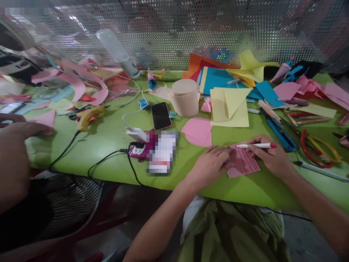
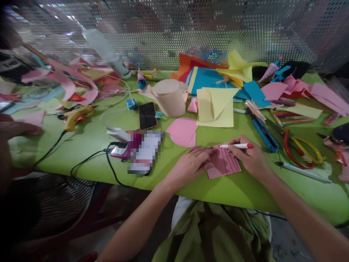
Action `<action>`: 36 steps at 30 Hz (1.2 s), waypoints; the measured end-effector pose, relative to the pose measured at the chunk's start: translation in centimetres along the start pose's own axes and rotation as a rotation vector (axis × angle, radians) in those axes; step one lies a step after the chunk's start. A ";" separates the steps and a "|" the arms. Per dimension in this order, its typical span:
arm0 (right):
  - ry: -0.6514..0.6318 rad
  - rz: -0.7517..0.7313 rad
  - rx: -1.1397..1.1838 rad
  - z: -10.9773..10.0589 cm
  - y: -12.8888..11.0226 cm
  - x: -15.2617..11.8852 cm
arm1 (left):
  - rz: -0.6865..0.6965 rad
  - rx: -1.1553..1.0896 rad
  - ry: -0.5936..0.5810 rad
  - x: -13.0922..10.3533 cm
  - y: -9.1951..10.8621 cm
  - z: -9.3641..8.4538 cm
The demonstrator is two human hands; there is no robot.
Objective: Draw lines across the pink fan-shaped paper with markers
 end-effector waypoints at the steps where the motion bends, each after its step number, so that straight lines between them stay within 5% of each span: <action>1: 0.000 0.001 -0.005 0.0 0.0 0.0 | 0.000 0.004 0.002 0.0 0.0 0.0; 18: -0.005 -0.021 -0.130 -0.3 -1.1 -0.7 | -0.005 -0.010 0.005 0.0 -0.1 -0.1; 36: -0.195 0.006 -0.081 1.2 -0.5 -2.7 | -0.019 -0.004 -0.003 0.1 -0.2 -0.2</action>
Point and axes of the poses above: each hand's wrist, its own x-axis towards the middle knuckle, its own z-axis out of the palm, y = z × x, the point moved 10 cm from there along x, towards the middle knuckle, and after that the axes turned 3 degrees about -y, right-handed, at the moved point
